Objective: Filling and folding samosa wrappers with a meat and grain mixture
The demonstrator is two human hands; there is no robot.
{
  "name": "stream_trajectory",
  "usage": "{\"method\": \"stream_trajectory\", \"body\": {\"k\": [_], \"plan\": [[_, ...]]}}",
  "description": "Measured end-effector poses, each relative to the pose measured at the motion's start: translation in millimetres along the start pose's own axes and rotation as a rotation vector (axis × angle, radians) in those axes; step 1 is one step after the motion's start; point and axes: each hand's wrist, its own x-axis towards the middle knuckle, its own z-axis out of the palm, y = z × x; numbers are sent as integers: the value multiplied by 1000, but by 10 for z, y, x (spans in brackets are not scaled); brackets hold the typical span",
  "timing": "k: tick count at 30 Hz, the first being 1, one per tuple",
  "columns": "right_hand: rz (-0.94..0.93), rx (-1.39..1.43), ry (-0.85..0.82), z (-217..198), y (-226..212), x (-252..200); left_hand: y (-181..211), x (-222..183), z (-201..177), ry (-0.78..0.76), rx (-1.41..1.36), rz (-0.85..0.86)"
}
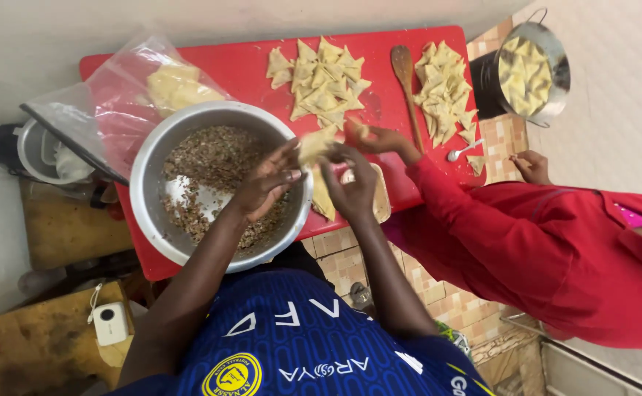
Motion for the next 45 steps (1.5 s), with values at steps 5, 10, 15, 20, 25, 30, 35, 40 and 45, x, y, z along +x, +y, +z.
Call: {"method": "stream_trajectory", "body": {"k": [5, 10, 15, 20, 25, 30, 35, 40, 45], "plan": [[535, 407, 127, 5, -96, -302, 21, -143, -52, -82, 14, 100], [915, 648, -146, 215, -203, -605, 83, -435, 10, -203, 273, 279], [714, 693, -42, 463, -214, -650, 124, -630, -110, -78, 394, 327], [604, 681, -172, 551, -361, -585, -4, -652, -554, 4, 305, 213], [582, 744, -182, 606, -301, -561, 260, -681, -620, 41, 412, 189], [700, 924, -117, 780, -171, -691, 559, -794, -463, 108, 565, 247], [1099, 979, -194, 794, -1008, -425, 646, -891, -323, 110, 445, 143], [1031, 1050, -202, 980, -122, -964, 582, -900, -556, 182, 678, 92], [888, 929, -169, 970, -78, -904, 472, -871, -747, 260, 846, 67]]}}
